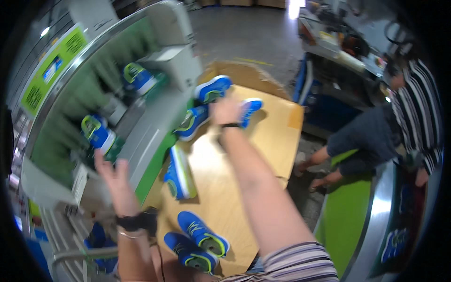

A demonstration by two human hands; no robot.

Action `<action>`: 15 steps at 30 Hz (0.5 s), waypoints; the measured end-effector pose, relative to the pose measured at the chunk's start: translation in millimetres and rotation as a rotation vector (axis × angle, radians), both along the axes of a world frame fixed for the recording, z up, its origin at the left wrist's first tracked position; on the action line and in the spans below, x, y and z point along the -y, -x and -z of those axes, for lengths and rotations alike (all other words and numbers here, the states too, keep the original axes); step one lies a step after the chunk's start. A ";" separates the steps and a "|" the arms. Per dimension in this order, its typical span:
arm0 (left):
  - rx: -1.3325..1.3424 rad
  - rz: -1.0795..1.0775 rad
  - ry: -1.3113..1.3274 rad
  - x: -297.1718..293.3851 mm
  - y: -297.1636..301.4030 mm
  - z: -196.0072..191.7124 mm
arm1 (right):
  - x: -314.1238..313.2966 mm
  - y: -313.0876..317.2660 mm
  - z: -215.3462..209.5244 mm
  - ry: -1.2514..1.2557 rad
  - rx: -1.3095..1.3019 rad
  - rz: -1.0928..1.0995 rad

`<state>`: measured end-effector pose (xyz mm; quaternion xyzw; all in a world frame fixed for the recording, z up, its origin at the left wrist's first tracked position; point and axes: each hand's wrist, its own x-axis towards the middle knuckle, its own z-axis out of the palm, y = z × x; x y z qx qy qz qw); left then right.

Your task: Transferring shoes from a conveyor belt to a workstation and inspecting them.

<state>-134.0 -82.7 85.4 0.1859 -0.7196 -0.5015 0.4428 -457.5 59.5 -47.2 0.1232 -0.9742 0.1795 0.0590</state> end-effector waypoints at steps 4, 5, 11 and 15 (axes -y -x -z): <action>0.481 0.147 0.180 -15.9 -33.6 67.3 | -124.5 -24.6 50.0 0.254 -0.292 -0.095; 0.532 0.111 0.154 -15.8 -39.8 83.7 | -134.8 -40.3 53.5 0.342 -0.263 -0.202; 0.828 0.154 -0.549 12.6 -0.5 137.6 | -187.5 -159.2 17.6 0.186 -0.046 -0.294; 0.928 0.133 -0.587 1.2 29.8 137.5 | -235.9 -192.8 37.3 0.554 0.166 -0.080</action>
